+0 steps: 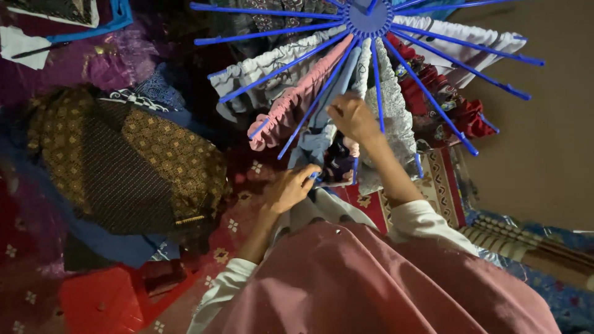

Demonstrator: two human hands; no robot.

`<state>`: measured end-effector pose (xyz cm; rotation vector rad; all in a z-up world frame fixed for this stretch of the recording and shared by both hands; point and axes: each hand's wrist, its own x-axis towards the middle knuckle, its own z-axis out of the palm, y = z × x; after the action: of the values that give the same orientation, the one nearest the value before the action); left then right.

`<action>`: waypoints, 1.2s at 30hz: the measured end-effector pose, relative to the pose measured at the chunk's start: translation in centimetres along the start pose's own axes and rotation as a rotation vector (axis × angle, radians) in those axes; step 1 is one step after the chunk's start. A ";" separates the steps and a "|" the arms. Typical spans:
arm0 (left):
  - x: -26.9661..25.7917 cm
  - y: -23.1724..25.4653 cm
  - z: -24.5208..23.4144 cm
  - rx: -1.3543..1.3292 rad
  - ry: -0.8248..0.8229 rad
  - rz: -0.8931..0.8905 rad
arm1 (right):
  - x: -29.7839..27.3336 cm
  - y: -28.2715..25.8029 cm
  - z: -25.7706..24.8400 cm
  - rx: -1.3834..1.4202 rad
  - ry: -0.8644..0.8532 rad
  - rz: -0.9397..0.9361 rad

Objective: Hanging various small items of clothing on a circular laundry drying rack.

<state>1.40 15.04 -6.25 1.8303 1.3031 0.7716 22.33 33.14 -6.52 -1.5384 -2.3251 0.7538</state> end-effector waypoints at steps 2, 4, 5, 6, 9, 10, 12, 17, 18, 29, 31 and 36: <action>0.5 -0.4 0.2 -0.022 0.005 -0.004 | 1.7 0.4 -1.1 -0.013 0.131 -0.083; 1.1 -0.5 0.2 -0.044 0.009 -0.011 | 3.1 1.3 -1.5 -0.023 0.260 -0.167; 1.3 -0.4 0.2 -0.046 -0.005 -0.054 | 3.8 2.1 -1.3 -0.003 0.332 -0.214; 1.8 -0.4 0.2 -0.047 -0.017 -0.095 | 4.6 2.8 -1.3 0.015 0.406 -0.263; 2.8 -0.2 0.1 -0.006 -0.072 -0.222 | 6.0 4.9 -0.5 -0.028 0.258 -0.201; 2.7 -0.6 0.3 -0.008 -0.070 -0.227 | 6.4 5.4 -0.5 -0.027 0.253 -0.203; 2.7 -1.3 0.6 -0.020 -0.062 -0.173 | 7.2 6.5 -0.4 0.037 0.117 -0.001; 3.3 -0.5 0.2 -0.020 0.022 -0.092 | 12.1 13.1 1.8 -0.043 0.218 -0.201; 3.3 -0.3 0.0 0.006 0.037 -0.101 | 13.2 14.5 2.5 -0.055 0.181 -0.186; 4.1 1.0 -0.4 0.027 0.071 -0.036 | 15.1 15.7 2.0 0.081 0.147 -0.012; 4.0 1.2 -0.6 0.029 0.083 -0.036 | 12.6 13.7 1.0 -0.057 0.218 -0.200; 3.8 -0.2 0.0 -0.048 0.116 -0.016 | 7.1 7.4 -1.8 -0.043 0.177 -0.276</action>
<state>2.45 18.68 -6.28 1.7574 1.3582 0.9043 26.09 42.42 -9.58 -1.2090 -2.3647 0.4832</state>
